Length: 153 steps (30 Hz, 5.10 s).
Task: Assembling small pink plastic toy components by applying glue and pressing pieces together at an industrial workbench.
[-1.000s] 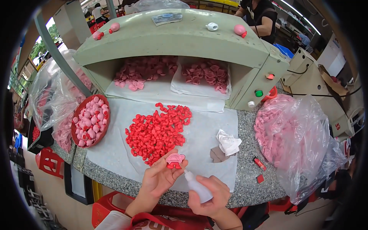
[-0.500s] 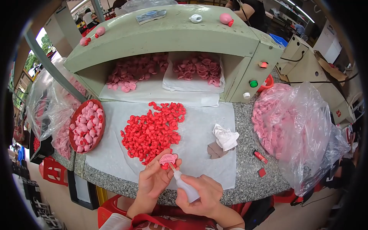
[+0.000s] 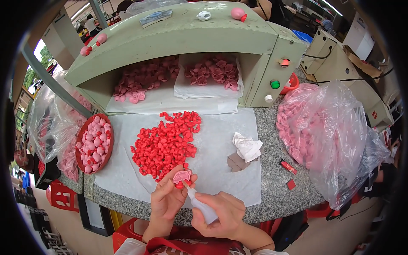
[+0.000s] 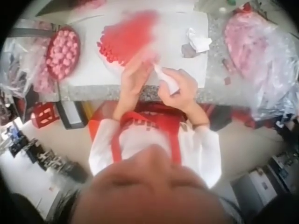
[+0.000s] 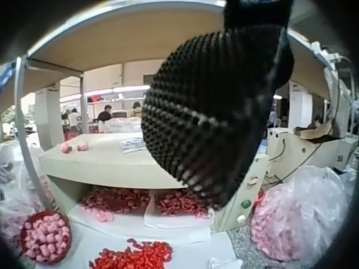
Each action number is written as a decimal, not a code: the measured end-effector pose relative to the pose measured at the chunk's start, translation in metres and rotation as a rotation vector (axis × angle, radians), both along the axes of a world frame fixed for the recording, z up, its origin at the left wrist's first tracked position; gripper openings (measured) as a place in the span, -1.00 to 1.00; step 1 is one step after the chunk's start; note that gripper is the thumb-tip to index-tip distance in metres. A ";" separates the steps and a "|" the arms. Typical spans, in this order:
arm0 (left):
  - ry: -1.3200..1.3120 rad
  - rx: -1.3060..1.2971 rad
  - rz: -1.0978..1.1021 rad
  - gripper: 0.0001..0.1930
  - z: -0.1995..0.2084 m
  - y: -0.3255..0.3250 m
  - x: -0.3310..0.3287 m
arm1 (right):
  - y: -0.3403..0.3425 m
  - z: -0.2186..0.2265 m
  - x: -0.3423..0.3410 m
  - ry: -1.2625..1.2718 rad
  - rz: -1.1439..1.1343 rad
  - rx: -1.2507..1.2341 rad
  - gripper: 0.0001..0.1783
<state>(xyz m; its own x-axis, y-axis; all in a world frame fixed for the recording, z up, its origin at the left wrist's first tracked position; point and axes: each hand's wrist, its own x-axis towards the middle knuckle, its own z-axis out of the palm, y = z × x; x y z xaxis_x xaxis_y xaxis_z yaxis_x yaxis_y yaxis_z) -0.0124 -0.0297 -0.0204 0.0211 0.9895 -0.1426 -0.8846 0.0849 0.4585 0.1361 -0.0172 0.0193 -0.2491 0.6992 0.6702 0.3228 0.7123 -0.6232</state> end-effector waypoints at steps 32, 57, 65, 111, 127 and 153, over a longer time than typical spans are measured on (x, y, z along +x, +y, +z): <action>0.058 0.012 0.007 -0.56 0.000 -0.002 0.004 | 0.000 0.007 0.006 0.039 0.041 -0.036 -0.67; -0.131 -0.033 -0.078 -0.53 -0.003 -0.003 -0.004 | -0.005 -0.002 0.014 0.063 0.004 -0.070 -0.70; -0.053 -0.009 -0.033 -0.53 0.001 -0.004 -0.002 | -0.003 -0.001 0.013 0.053 -0.014 -0.065 -0.71; 0.031 -0.027 -0.002 -0.51 0.001 -0.004 -0.005 | -0.004 0.001 0.014 0.053 0.002 -0.082 -0.67; 0.087 -0.006 0.038 -0.53 0.003 -0.006 -0.003 | -0.012 0.000 0.011 -0.026 0.077 -0.120 -0.64; 0.107 0.010 0.058 -0.51 0.004 -0.007 -0.002 | -0.012 0.006 0.015 -0.008 0.079 -0.095 -0.65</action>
<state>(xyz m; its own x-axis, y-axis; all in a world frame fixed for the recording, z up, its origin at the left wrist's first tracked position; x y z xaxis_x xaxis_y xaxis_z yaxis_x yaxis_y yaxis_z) -0.0146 -0.0364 -0.0168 -0.0507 0.9901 -0.1307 -0.8336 0.0301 0.5515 0.1513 -0.0289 0.0248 -0.3109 0.7372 0.5999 0.2729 0.6739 -0.6866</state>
